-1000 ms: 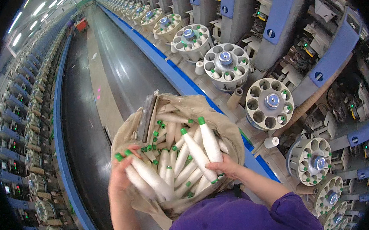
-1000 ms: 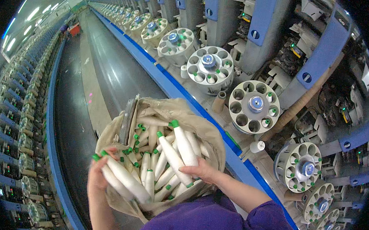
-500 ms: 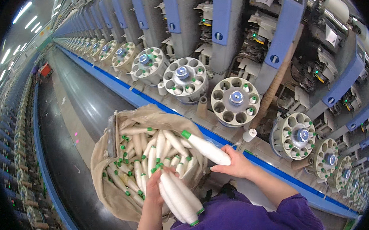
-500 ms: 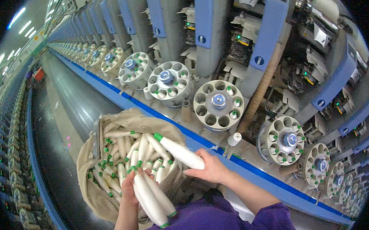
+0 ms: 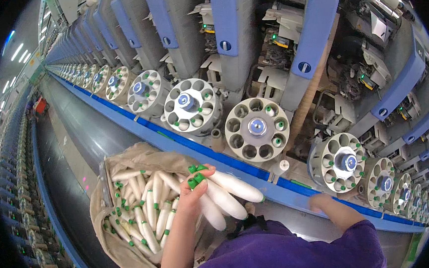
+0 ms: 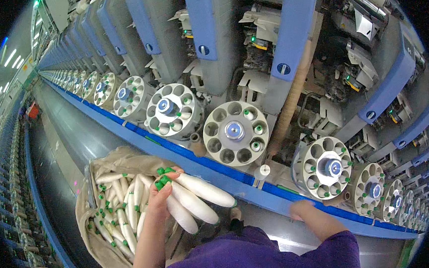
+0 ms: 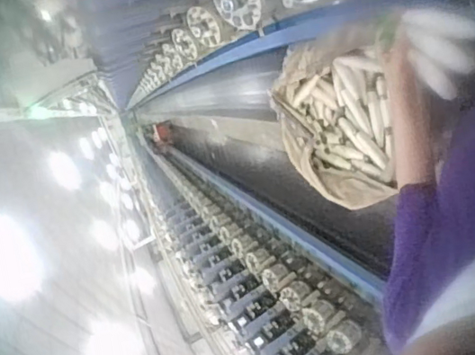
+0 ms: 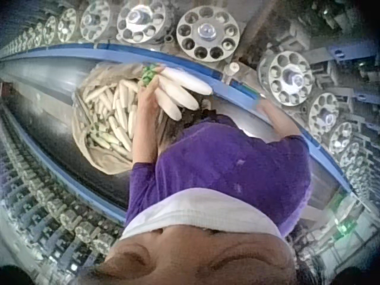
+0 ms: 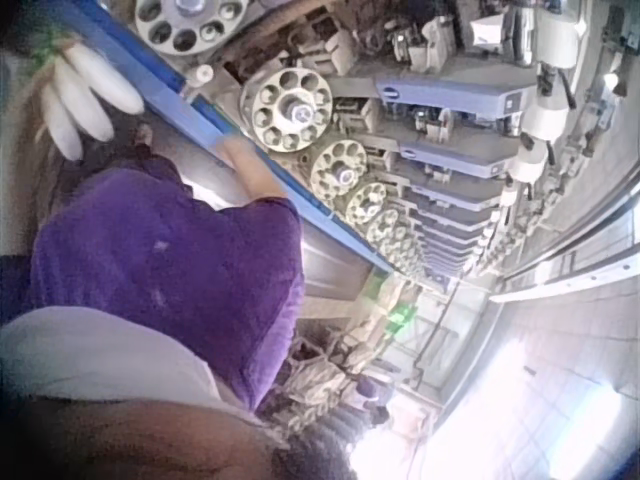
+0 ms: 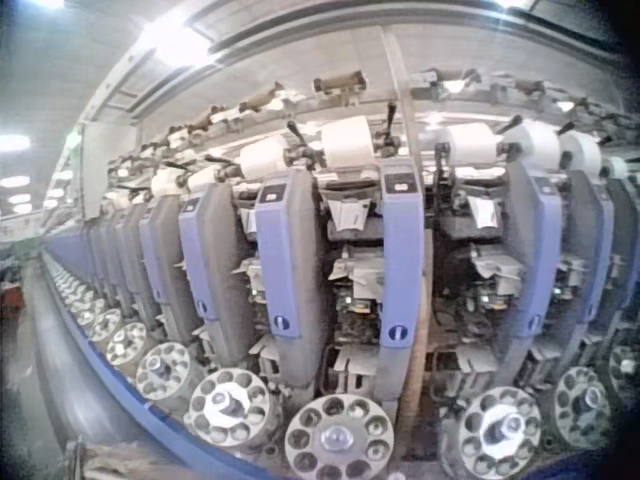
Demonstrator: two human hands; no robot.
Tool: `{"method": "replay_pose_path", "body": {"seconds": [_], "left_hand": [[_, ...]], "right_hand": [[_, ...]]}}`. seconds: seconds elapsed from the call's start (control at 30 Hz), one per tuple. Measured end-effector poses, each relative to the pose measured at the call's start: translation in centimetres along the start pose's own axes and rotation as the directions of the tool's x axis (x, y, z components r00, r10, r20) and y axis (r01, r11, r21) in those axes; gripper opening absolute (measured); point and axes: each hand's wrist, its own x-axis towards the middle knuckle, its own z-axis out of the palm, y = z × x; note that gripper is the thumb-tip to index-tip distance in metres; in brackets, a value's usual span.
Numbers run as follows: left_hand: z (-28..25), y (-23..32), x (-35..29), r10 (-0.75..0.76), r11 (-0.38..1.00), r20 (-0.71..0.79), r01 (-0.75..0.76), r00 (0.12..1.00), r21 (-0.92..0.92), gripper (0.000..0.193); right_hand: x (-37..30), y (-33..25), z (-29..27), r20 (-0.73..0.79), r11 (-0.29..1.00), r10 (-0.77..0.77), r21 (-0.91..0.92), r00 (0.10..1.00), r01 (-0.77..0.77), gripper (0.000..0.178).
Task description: The person repeatedly picks white spools with green tips from a cloth bag and inserts them into slots on rotating circular fixtures along a textile machine. The person handles the spools by hand and places them into the machine's rotating holders.
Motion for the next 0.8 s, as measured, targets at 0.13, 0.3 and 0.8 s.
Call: {"method": "replay_pose_path", "body": {"seconds": [0.13, 0.3, 0.8], "left_hand": [[1.5, -1.3, 3.0, 0.024, 0.995, 0.056, -0.029, 0.998, 0.097, 0.037], [4.1, -3.7, 7.4, -0.029, 0.989, 0.19, 0.001, 0.981, 0.145, 0.032], [6.6, -6.6, 17.2, -0.115, 0.605, 0.642, -0.459, 0.758, 0.65, 0.035]], "right_hand": [[-1.6, 0.3, -3.6, -0.299, 0.951, 0.297, 0.176, 0.907, -0.254, 0.046], [3.0, -8.0, -10.6, -0.85, 0.223, -0.098, 0.488, 0.518, 0.844, 0.035], [-0.6, -8.2, -10.9, -0.988, 0.642, 0.081, 0.154, 0.132, 0.751, 0.023]]}}
